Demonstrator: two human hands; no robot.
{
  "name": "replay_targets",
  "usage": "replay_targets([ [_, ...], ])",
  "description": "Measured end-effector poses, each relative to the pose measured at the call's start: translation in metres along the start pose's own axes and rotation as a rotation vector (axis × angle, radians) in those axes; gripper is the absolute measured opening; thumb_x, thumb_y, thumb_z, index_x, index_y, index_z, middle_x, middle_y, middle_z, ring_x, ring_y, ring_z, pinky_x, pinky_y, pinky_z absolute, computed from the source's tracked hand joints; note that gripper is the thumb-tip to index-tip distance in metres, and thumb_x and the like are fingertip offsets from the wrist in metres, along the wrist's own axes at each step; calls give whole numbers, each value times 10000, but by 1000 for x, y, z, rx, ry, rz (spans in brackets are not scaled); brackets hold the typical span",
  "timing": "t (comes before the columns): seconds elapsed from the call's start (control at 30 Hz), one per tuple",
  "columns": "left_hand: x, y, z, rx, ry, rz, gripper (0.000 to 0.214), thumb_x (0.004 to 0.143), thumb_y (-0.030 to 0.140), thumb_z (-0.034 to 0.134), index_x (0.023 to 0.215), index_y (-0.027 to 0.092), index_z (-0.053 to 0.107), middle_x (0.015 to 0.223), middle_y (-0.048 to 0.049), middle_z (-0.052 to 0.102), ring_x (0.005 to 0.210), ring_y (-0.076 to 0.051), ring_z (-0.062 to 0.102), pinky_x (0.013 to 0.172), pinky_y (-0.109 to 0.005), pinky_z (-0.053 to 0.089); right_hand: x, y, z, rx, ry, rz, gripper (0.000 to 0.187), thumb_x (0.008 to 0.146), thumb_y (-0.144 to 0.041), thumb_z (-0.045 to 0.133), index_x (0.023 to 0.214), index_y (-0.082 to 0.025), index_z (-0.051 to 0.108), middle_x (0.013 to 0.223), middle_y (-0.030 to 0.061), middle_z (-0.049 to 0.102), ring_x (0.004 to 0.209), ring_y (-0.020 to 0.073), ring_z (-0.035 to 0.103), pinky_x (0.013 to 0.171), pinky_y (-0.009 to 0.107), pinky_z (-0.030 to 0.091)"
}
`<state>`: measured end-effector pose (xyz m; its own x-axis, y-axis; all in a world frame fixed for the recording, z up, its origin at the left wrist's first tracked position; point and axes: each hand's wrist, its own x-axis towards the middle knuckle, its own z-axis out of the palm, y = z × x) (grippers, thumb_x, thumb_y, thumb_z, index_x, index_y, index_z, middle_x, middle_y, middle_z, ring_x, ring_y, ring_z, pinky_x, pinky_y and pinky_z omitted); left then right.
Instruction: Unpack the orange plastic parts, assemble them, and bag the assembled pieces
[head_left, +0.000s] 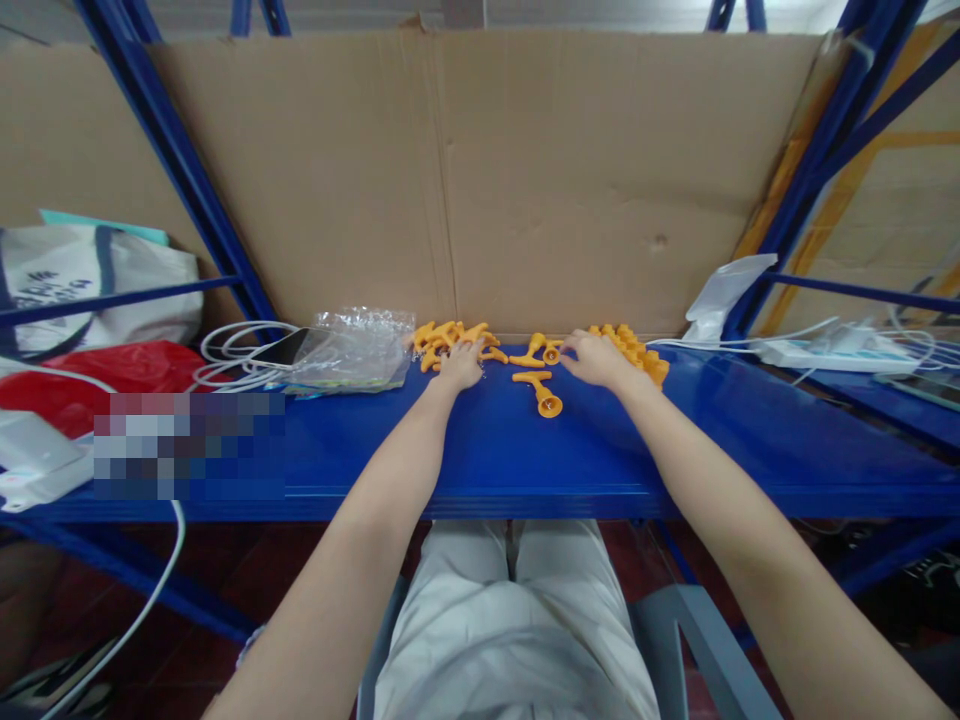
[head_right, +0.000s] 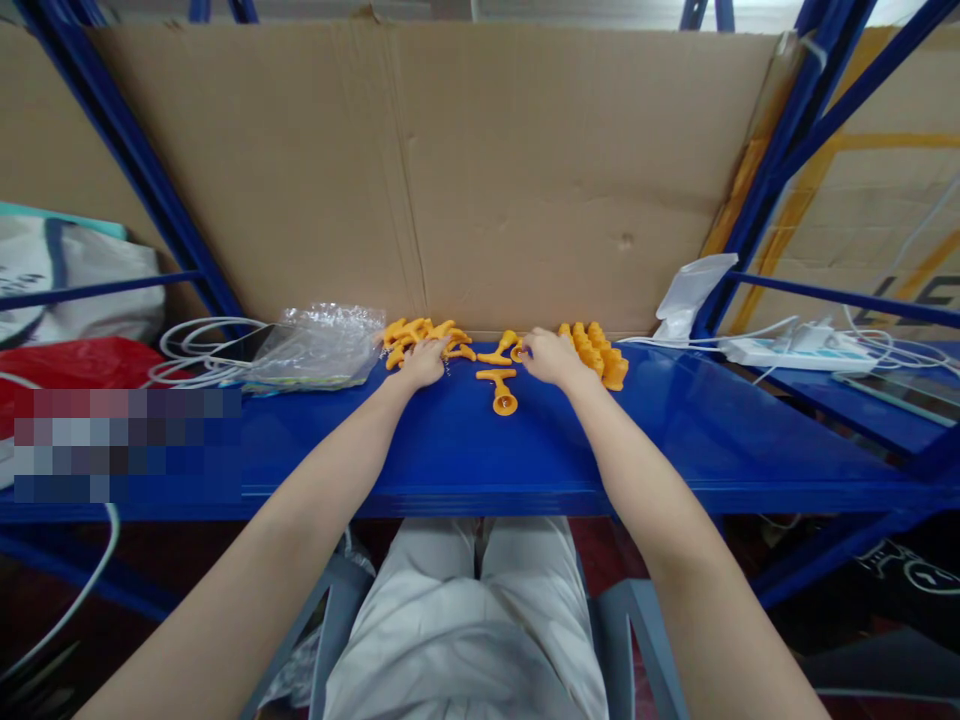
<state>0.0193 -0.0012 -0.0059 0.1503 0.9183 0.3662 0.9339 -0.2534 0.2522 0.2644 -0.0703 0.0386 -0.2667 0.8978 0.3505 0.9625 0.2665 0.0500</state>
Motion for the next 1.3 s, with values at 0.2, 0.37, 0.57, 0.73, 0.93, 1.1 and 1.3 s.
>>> replay_targets([
  [0.2, 6, -4, 5, -14, -79, -64, 507, 955, 283, 421, 1440, 286, 570, 1620, -97, 425, 1520, -346, 329, 1204, -631, 282, 2, -19, 19, 46, -174, -111, 337, 1023, -283, 486, 1280, -160, 666, 1330, 140, 674, 1210, 255, 641, 976, 360, 489],
  [0.37, 3, -7, 6, 30, -16, -67, 537, 966, 390, 482, 1479, 232, 511, 1648, -134, 365, 1518, -359, 319, 1193, -591, 321, 3, -20, 25, 67, -214, -136, 326, 1023, -227, 449, 1229, -181, 698, 1321, 127, 685, 1208, 272, 652, 988, 388, 501],
  [0.57, 5, -15, 5, 32, 98, -140, 545, 931, 413, 589, 1415, 165, 554, 1525, -169, 524, 1424, -346, 465, 1177, -479, 380, 10, -11, 37, 115, -204, -132, 325, 975, -209, 508, 1227, -206, 713, 1300, 127, 697, 1212, 301, 655, 1002, 421, 517],
  [0.73, 10, -14, 3, 2, 181, -69, 435, 922, 228, 554, 1343, 137, 620, 1446, -154, 602, 1376, -295, 529, 1155, -418, 425, 19, -3, 58, 222, -106, -106, 481, 934, -117, 413, 1336, -181, 668, 1407, 141, 633, 1331, 300, 568, 1092, 480, 469],
  [0.93, 13, 2, 4, -4, 106, 283, 342, 901, 183, 521, 1148, 190, 757, 1296, -95, 716, 1277, -253, 615, 1136, -409, 455, 31, 4, 82, 381, -122, -3, 547, 967, -176, 344, 1469, -130, 556, 1554, 138, 497, 1470, 274, 417, 1222, 489, 310],
  [1.1, 4, 16, 5, 159, -108, 299, 299, 907, 239, 535, 1074, 242, 783, 1167, -57, 774, 1158, -263, 681, 1067, -434, 499, 35, 5, 87, 437, -169, 29, 516, 1014, -239, 312, 1452, -172, 575, 1579, 110, 471, 1493, 271, 383, 1236, 502, 271],
  [1.3, -2, 21, 1, 221, -114, 219, 346, 935, 256, 518, 1206, 240, 732, 1278, -89, 732, 1246, -302, 637, 1116, -508, 444, 35, 5, 86, 501, -118, -29, 485, 1038, -271, 281, 1310, -173, 671, 1462, 101, 600, 1367, 238, 531, 1172, 436, 372],
])
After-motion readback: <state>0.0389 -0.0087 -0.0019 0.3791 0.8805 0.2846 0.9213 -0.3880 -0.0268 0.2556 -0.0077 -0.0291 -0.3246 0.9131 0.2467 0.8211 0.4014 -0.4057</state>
